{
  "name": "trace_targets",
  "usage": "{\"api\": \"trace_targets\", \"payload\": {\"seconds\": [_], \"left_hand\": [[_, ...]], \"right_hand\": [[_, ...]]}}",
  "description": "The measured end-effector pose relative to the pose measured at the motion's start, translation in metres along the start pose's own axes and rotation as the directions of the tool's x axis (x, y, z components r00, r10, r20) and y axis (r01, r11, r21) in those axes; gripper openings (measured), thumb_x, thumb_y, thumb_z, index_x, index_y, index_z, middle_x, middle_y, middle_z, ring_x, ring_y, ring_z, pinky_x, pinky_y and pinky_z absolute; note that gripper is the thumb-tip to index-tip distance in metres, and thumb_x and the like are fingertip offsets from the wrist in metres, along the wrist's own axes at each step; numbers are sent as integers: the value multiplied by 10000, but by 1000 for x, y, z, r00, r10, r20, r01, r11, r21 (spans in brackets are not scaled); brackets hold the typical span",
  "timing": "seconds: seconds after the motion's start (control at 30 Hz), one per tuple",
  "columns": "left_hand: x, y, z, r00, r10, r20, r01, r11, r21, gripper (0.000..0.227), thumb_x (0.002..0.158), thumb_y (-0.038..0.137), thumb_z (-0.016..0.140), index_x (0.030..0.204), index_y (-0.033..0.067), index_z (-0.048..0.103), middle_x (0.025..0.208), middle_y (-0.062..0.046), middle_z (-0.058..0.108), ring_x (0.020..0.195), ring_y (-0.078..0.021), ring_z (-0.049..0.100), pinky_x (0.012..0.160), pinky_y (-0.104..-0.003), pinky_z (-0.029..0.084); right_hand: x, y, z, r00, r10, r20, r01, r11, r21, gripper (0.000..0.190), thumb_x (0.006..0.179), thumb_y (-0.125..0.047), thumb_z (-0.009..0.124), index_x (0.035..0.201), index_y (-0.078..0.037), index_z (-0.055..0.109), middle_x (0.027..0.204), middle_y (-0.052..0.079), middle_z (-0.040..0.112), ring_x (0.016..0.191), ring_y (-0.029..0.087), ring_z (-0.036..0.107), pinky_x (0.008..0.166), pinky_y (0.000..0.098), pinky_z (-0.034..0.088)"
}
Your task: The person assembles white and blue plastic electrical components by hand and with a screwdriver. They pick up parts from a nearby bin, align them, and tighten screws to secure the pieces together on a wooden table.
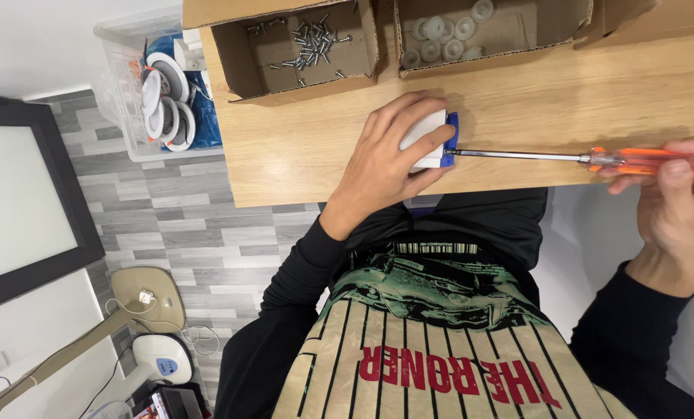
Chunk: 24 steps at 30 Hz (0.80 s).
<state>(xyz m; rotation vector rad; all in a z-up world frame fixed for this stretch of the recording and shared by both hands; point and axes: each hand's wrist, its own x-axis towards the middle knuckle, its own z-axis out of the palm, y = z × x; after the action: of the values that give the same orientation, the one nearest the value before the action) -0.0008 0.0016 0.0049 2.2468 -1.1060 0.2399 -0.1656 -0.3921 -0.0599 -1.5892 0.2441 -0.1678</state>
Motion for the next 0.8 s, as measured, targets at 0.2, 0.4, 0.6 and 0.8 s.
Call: {"api": "trace_targets", "payload": {"seconds": [0.2, 0.4, 0.6, 0.8], "left_hand": [[-1, -3, 2, 1000, 15, 20, -15, 1000, 21, 364, 1095, 433, 803, 1311, 169, 676, 1495, -104, 605, 1380, -344, 589, 1066, -456, 524], [0, -2, 0, 999, 14, 41, -15, 1000, 19, 352, 1106, 433, 783, 1316, 170, 681, 1512, -91, 597, 1373, -335, 590, 1060, -451, 515], [-1, -5, 3, 999, 18, 46, -19, 1000, 24, 352, 1107, 430, 775, 1329, 176, 678, 1506, -86, 599, 1363, -331, 590, 1055, -453, 515], [0, -3, 0, 999, 17, 38, -18, 999, 28, 342, 1103, 416, 784, 1317, 173, 675, 1494, -86, 595, 1353, -330, 595, 1047, -453, 513]], "right_hand": [[1, -10, -3, 998, 56, 23, -53, 995, -88, 364, 1279, -359, 519, 1370, -15, 443, 1100, 353, 647, 702, 365, 669, 478, 320, 445], [-2, 21, -26, 997, 33, 77, -31, 999, -28, 239, 1216, -198, 638, 1401, -72, 552, 1149, 286, 688, 831, 304, 741, 600, 278, 590], [-3, 26, -32, 978, -136, 156, 141, 990, -23, 270, 1142, -14, 670, 1355, -93, 525, 1469, 246, 607, 1223, 388, 760, 1050, 420, 723], [2, -10, -9, 967, -141, 212, 170, 978, -124, 442, 1109, -243, 572, 1445, 29, 482, 1457, 335, 569, 1234, 441, 695, 1095, 529, 679]]}}
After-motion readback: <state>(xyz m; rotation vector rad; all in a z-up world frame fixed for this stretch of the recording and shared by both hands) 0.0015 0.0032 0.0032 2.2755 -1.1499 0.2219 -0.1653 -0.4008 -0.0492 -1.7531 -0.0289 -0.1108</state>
